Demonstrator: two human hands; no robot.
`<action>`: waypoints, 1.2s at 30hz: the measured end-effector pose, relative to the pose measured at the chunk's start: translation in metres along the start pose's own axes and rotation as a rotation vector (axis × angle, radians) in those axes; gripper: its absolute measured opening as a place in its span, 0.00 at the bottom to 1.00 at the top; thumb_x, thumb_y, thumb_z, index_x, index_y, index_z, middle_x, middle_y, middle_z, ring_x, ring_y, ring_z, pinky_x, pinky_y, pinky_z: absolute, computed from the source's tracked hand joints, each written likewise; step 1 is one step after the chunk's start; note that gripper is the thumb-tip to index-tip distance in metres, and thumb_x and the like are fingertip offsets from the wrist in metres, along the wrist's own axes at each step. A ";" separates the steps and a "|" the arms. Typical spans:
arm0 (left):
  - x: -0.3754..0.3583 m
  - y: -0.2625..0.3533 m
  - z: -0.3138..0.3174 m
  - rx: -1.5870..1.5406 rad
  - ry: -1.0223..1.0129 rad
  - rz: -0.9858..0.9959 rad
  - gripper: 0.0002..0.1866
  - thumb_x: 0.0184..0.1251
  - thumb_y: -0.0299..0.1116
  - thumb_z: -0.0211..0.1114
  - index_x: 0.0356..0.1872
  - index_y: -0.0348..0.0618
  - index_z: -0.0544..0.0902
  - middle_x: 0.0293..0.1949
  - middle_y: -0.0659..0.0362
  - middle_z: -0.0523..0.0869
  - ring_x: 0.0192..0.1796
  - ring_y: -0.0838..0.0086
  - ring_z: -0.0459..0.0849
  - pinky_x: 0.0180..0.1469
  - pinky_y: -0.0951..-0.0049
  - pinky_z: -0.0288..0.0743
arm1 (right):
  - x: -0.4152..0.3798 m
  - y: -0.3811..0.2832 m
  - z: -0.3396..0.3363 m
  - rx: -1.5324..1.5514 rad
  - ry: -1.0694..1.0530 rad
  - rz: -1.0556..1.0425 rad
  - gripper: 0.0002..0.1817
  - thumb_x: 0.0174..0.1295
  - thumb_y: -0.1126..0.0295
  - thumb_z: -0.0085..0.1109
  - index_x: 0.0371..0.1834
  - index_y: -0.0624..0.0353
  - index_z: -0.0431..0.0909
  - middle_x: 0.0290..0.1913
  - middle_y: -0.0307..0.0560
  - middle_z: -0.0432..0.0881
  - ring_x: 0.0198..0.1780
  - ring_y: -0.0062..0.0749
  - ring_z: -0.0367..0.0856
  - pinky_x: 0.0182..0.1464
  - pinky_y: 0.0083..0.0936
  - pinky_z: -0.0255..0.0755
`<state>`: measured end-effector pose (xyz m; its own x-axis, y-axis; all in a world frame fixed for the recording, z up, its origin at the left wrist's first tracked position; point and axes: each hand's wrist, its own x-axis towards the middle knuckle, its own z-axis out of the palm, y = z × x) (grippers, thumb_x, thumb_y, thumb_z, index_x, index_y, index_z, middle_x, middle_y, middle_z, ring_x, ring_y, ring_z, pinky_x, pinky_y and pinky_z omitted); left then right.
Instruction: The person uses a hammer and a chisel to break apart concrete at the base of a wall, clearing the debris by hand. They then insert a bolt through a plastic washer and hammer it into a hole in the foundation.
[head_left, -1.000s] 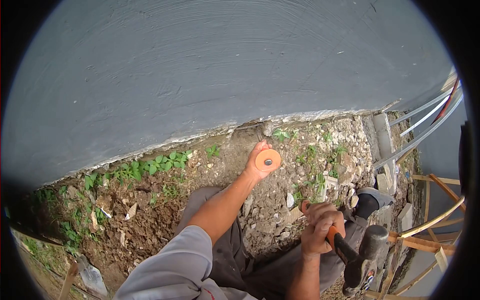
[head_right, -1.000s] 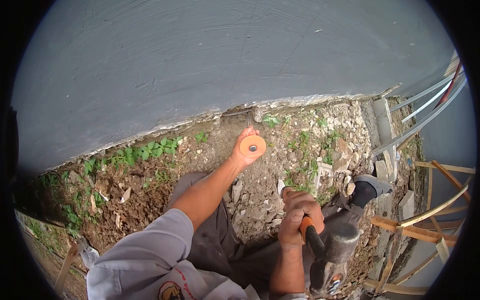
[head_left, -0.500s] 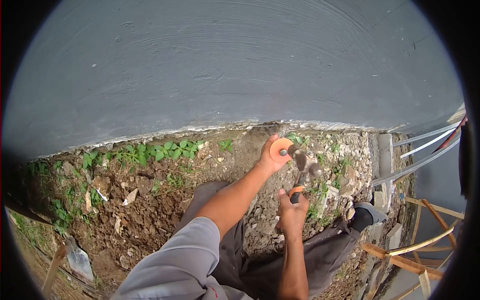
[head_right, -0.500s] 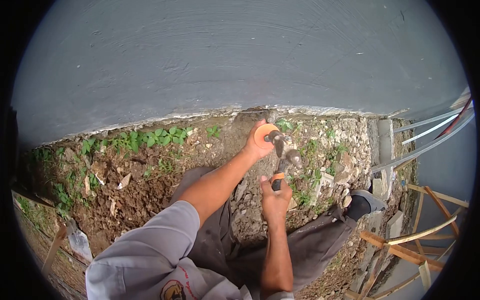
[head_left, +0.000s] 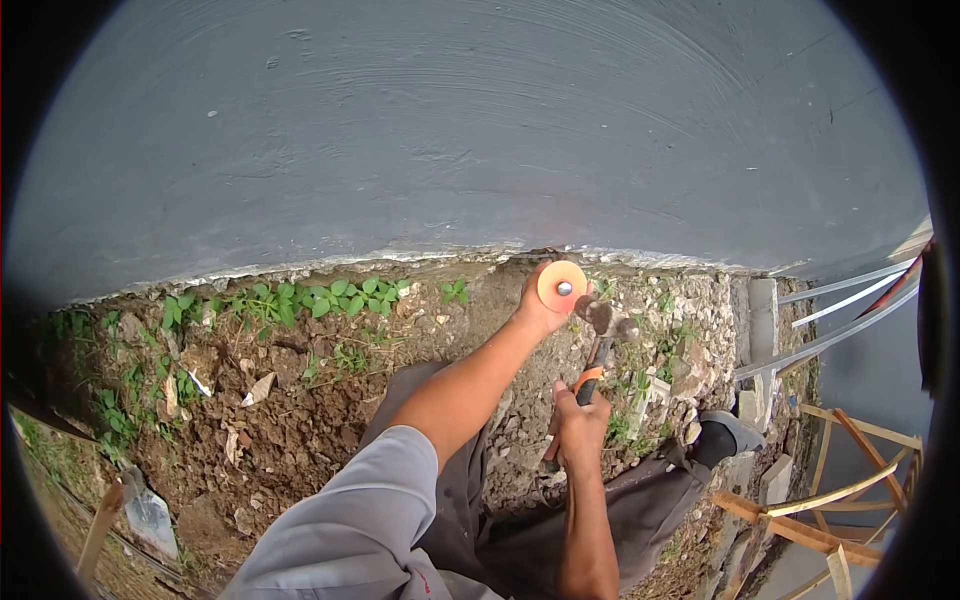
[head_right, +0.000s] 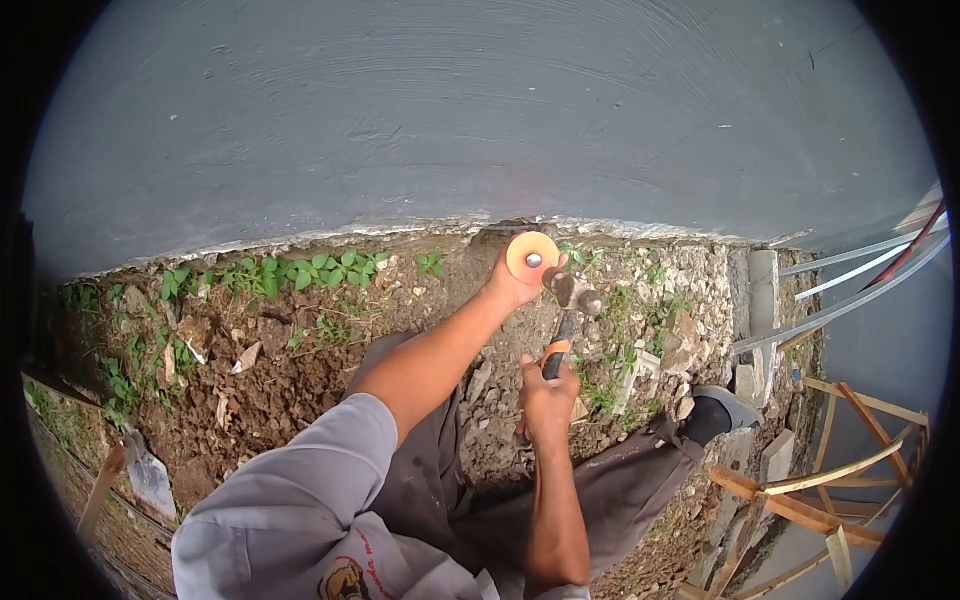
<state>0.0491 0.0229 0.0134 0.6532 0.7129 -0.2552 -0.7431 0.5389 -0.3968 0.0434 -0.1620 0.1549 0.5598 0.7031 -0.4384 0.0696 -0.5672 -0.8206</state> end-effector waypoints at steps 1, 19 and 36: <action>0.004 0.001 0.002 0.053 -0.008 0.030 0.13 0.68 0.42 0.57 0.36 0.43 0.78 0.35 0.53 0.81 0.41 0.58 0.81 0.58 0.47 0.77 | -0.009 -0.010 -0.006 0.073 0.028 -0.146 0.12 0.61 0.70 0.62 0.27 0.60 0.68 0.14 0.38 0.69 0.11 0.21 0.65 0.10 0.21 0.59; -0.002 -0.009 -0.004 0.147 0.075 -0.010 0.17 0.67 0.47 0.59 0.37 0.40 0.77 0.36 0.51 0.81 0.42 0.53 0.81 0.57 0.45 0.77 | -0.032 -0.032 -0.027 0.107 0.105 -0.316 0.14 0.60 0.70 0.66 0.26 0.57 0.68 0.17 0.35 0.68 0.12 0.17 0.64 0.12 0.16 0.57; 0.008 -0.004 -0.007 0.134 -0.033 0.045 0.13 0.68 0.44 0.57 0.38 0.43 0.78 0.37 0.53 0.83 0.42 0.58 0.82 0.60 0.41 0.75 | -0.028 -0.036 -0.026 0.100 0.119 -0.448 0.11 0.60 0.72 0.63 0.28 0.59 0.69 0.17 0.38 0.70 0.13 0.19 0.67 0.12 0.21 0.61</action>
<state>0.0584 0.0232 0.0073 0.6154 0.7509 -0.2397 -0.7856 0.5598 -0.2636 0.0472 -0.1725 0.2061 0.5843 0.8115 0.0071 0.2491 -0.1711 -0.9532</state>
